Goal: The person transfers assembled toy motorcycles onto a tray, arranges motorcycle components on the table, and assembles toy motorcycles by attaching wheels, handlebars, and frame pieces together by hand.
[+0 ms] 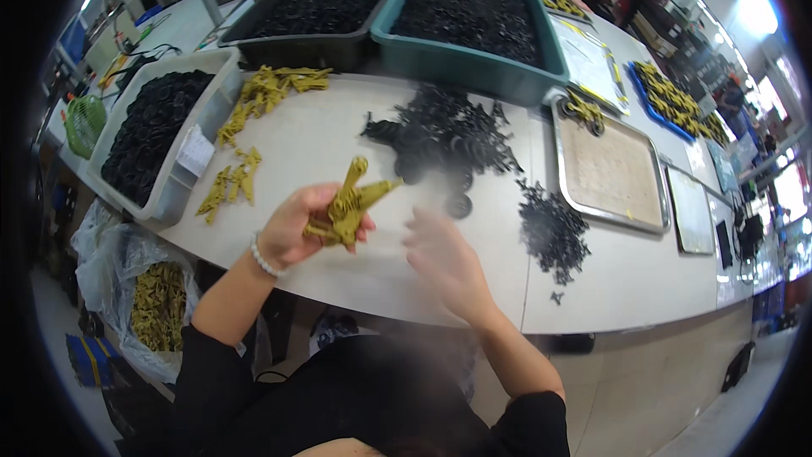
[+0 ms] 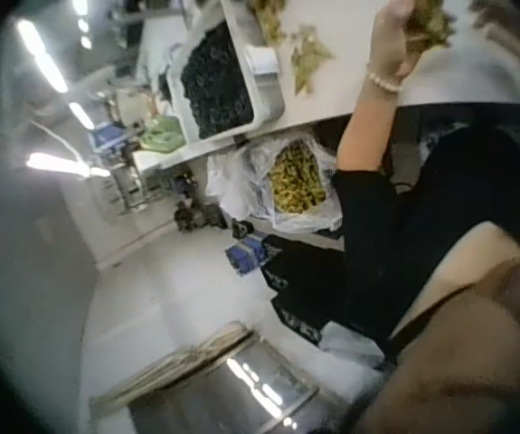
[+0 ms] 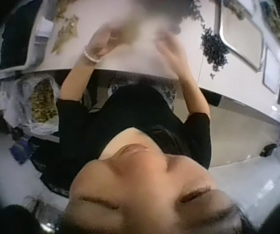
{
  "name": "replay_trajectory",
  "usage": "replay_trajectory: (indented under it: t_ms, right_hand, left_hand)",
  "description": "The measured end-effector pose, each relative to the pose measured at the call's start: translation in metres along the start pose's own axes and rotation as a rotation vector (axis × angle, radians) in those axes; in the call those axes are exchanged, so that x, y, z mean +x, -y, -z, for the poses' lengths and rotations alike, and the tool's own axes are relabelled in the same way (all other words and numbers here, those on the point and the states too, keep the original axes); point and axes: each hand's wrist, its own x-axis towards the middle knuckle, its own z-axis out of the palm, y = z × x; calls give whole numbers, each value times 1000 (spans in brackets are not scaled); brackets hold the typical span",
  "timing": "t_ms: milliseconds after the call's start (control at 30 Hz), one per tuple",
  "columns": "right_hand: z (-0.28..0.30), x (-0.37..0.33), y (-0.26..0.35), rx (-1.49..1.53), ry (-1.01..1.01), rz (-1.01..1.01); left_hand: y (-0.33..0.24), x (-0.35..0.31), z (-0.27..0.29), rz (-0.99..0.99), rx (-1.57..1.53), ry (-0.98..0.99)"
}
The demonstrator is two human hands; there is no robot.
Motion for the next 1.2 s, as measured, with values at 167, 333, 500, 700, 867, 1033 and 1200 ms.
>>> replay_trajectory:
  t_ms: [167, 333, 500, 700, 867, 1033, 1200]
  right_hand:
    - [1, 5, 15, 187, -6, -11]
    - [8, -7, 19, -504, -105, 507]
    - [3, -21, 15, -851, 10, 827]
    - [-3, -35, 16, -722, -13, 528]
    - [-3, -37, 14, -610, -28, 363]
    - [-10, -39, 7, -620, 11, 463]
    - [-13, -42, 7, -680, -59, 466]
  left_hand:
    - [35, -3, -42, 102, -119, 80]
    - [58, 0, -61, -108, -213, -223]
    - [71, -1, -67, 16, -472, 73]
    - [91, 1, -64, -268, -200, -161]
    - [93, 1, -64, -327, -104, -219]
    - [95, 0, -57, -332, 96, -262]
    - [89, -1, -63, -322, 143, -273]
